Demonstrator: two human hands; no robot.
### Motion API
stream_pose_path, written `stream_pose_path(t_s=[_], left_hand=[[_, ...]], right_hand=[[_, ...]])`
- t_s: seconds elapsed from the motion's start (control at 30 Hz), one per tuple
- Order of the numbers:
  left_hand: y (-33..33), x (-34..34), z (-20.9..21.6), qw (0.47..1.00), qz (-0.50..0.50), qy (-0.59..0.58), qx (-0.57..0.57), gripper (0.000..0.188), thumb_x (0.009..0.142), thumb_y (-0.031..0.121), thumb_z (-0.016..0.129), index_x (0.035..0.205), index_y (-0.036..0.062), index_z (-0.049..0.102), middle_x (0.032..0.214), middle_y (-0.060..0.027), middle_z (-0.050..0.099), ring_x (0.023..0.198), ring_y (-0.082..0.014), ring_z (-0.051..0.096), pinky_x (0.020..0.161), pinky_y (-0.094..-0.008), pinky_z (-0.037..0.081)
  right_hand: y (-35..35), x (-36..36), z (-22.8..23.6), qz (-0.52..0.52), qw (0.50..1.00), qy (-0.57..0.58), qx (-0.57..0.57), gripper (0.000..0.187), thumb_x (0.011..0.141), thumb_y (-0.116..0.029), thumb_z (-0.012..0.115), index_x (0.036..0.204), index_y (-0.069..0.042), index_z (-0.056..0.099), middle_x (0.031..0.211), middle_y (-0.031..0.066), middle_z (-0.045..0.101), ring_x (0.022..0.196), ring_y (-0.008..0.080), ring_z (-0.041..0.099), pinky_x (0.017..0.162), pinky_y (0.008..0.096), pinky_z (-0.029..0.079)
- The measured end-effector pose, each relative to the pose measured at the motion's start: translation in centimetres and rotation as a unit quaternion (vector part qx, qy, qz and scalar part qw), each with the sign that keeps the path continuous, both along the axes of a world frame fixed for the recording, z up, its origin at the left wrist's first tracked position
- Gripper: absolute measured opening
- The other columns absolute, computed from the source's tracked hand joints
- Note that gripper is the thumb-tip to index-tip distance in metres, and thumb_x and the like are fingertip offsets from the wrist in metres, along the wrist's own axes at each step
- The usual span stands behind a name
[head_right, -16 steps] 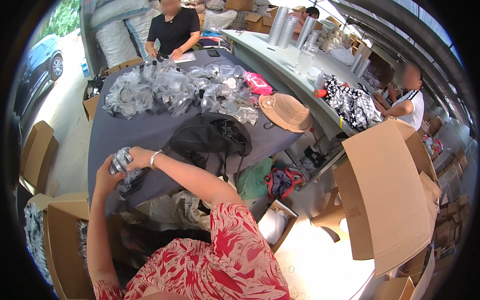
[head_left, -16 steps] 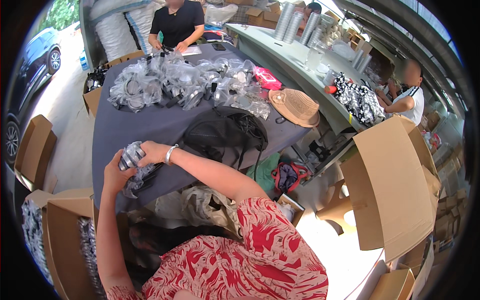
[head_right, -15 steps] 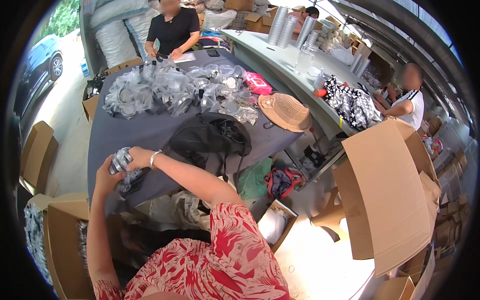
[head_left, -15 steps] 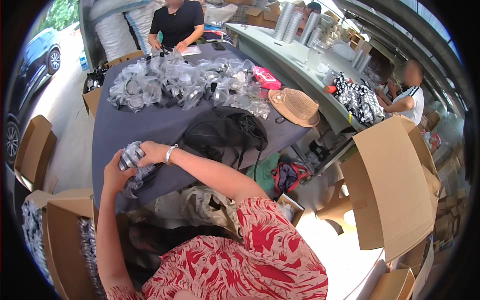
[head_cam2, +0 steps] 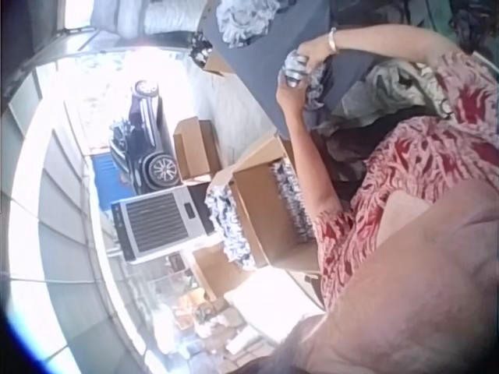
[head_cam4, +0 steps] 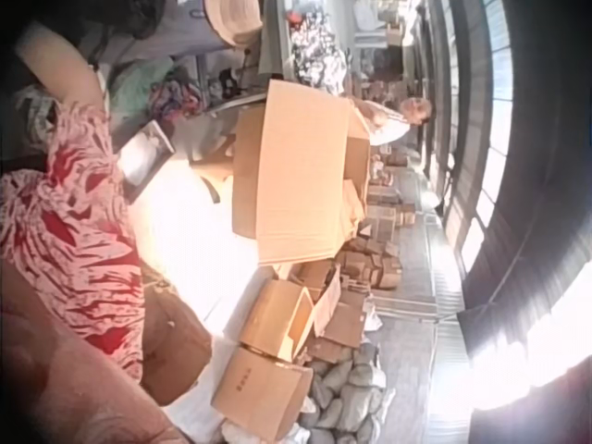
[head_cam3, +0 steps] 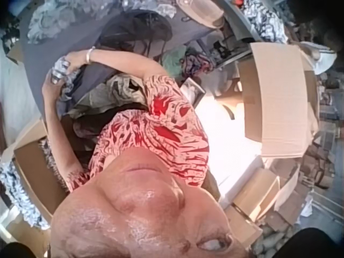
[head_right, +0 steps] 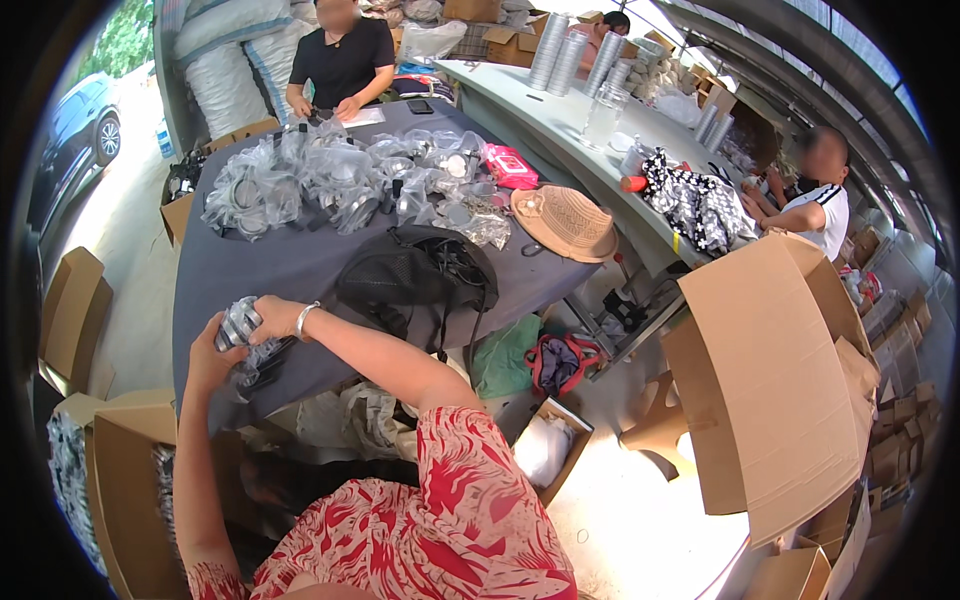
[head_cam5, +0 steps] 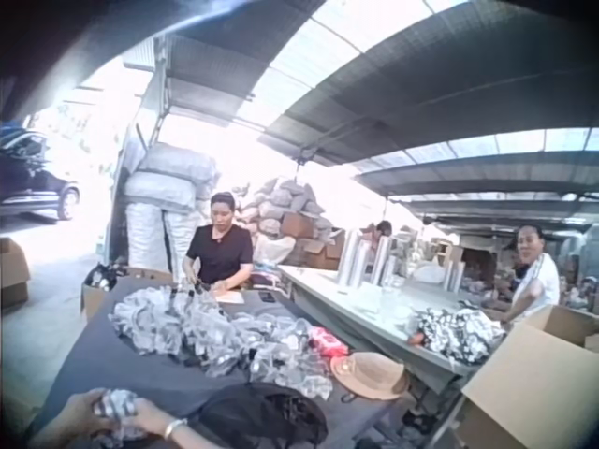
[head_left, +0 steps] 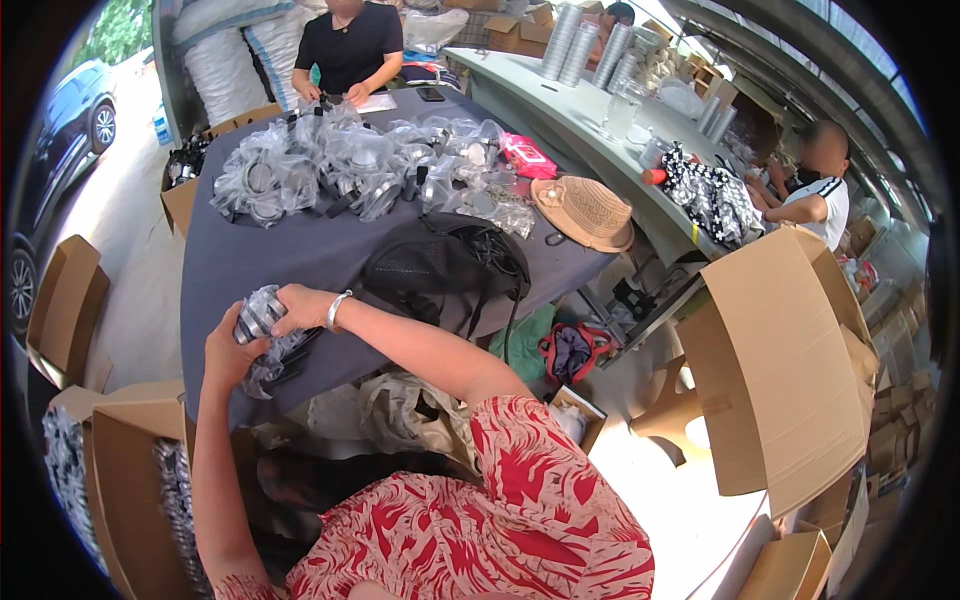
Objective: The person takes packaged metal components from a table and arranges them neatly into a cardboard box by hand.
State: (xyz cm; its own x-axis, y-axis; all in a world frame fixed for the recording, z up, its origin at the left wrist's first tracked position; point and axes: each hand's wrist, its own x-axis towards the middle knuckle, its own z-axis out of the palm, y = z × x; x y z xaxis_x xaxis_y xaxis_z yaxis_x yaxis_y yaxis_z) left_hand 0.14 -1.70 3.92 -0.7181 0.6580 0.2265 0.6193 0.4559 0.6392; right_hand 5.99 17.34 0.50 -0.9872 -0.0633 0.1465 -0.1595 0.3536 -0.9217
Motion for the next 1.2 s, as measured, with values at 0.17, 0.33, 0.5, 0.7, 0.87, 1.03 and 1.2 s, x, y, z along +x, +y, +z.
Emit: stream_pose_path(t_s=[0.17, 0.33, 0.5, 0.7, 0.87, 1.03, 1.2], left_hand=[[-0.1, 0.1, 0.1, 1.000, -0.009, 0.002, 0.010, 0.071, 0.058, 0.013, 0.075, 0.124, 0.0041, 0.049, 0.105, -0.0193, 0.062, 0.099, -0.0297, 0.060, 0.084, -0.0333, 0.046], [0.0, 0.4, 0.4, 1.000, -0.002, -0.006, 0.004, 0.071, 0.059, 0.013, 0.075, 0.124, 0.0035, 0.049, 0.106, -0.0194, 0.061, 0.100, -0.0295, 0.060, 0.084, -0.0334, 0.045], [-0.1, 0.1, 0.2, 1.000, 0.000, -0.004, 0.001, 0.071, 0.058, 0.014, 0.075, 0.124, 0.0035, 0.049, 0.106, -0.0195, 0.061, 0.100, -0.0296, 0.060, 0.085, -0.0337, 0.045], [0.1, 0.4, 0.4, 1.000, 0.003, 0.003, -0.009, 0.073, 0.058, 0.016, 0.076, 0.124, 0.0040, 0.049, 0.106, -0.0195, 0.061, 0.100, -0.0307, 0.060, 0.085, -0.0340, 0.045], [-0.3, 0.2, -0.1, 1.000, 0.016, 0.014, -0.014, 0.074, 0.057, 0.018, 0.076, 0.125, 0.0051, 0.049, 0.107, -0.0195, 0.061, 0.101, -0.0312, 0.059, 0.086, -0.0351, 0.045], [0.2, 0.8, 0.6, 0.999, 0.014, 0.021, -0.024, 0.074, 0.058, 0.020, 0.076, 0.124, 0.0046, 0.049, 0.107, -0.0197, 0.061, 0.102, -0.0323, 0.058, 0.087, -0.0360, 0.045], [-0.1, 0.6, 0.5, 0.999, 0.026, 0.002, -0.027, 0.074, 0.058, 0.020, 0.077, 0.124, 0.0055, 0.049, 0.107, -0.0196, 0.061, 0.102, -0.0321, 0.058, 0.087, -0.0361, 0.045]], right_hand=[[0.0, -0.2, 0.1, -0.017, 0.998, 0.004, 0.065, 0.031, 0.061, -0.010, 0.073, 0.087, 0.002, 0.062, 0.081, 0.0100, 0.065, 0.075, 0.0169, 0.058, 0.073, 0.0304, 0.046], [0.0, -0.1, 0.1, -0.004, 1.000, 0.004, 0.021, 0.031, 0.061, -0.014, 0.073, 0.086, 0.002, 0.062, 0.080, 0.0098, 0.065, 0.075, 0.0171, 0.059, 0.072, 0.0306, 0.046], [0.0, -0.1, 0.2, 0.002, 1.000, 0.003, 0.018, 0.031, 0.063, -0.015, 0.072, 0.087, 0.002, 0.062, 0.081, 0.0095, 0.064, 0.075, 0.0166, 0.058, 0.071, 0.0300, 0.046], [0.1, 0.2, 0.8, 0.004, 0.999, -0.022, 0.027, 0.031, 0.068, -0.019, 0.070, 0.090, 0.001, 0.062, 0.083, 0.0098, 0.064, 0.078, 0.0170, 0.058, 0.073, 0.0309, 0.045], [0.5, -0.4, 1.9, 0.029, 0.990, -0.028, 0.132, 0.041, 0.066, -0.027, 0.072, 0.092, 0.003, 0.063, 0.085, 0.0149, 0.065, 0.079, 0.0217, 0.061, 0.074, 0.0326, 0.046], [1.6, -0.4, 3.2, 0.060, 0.979, -0.057, 0.184, 0.040, 0.066, -0.029, 0.072, 0.086, 0.004, 0.062, 0.078, 0.0144, 0.064, 0.071, 0.0186, 0.058, 0.067, 0.0328, 0.045], [1.3, -0.7, 3.8, 0.055, 0.983, -0.128, 0.123, 0.038, 0.065, -0.025, 0.073, 0.086, 0.005, 0.062, 0.079, 0.0114, 0.065, 0.070, 0.0157, 0.057, 0.068, 0.0309, 0.045]])
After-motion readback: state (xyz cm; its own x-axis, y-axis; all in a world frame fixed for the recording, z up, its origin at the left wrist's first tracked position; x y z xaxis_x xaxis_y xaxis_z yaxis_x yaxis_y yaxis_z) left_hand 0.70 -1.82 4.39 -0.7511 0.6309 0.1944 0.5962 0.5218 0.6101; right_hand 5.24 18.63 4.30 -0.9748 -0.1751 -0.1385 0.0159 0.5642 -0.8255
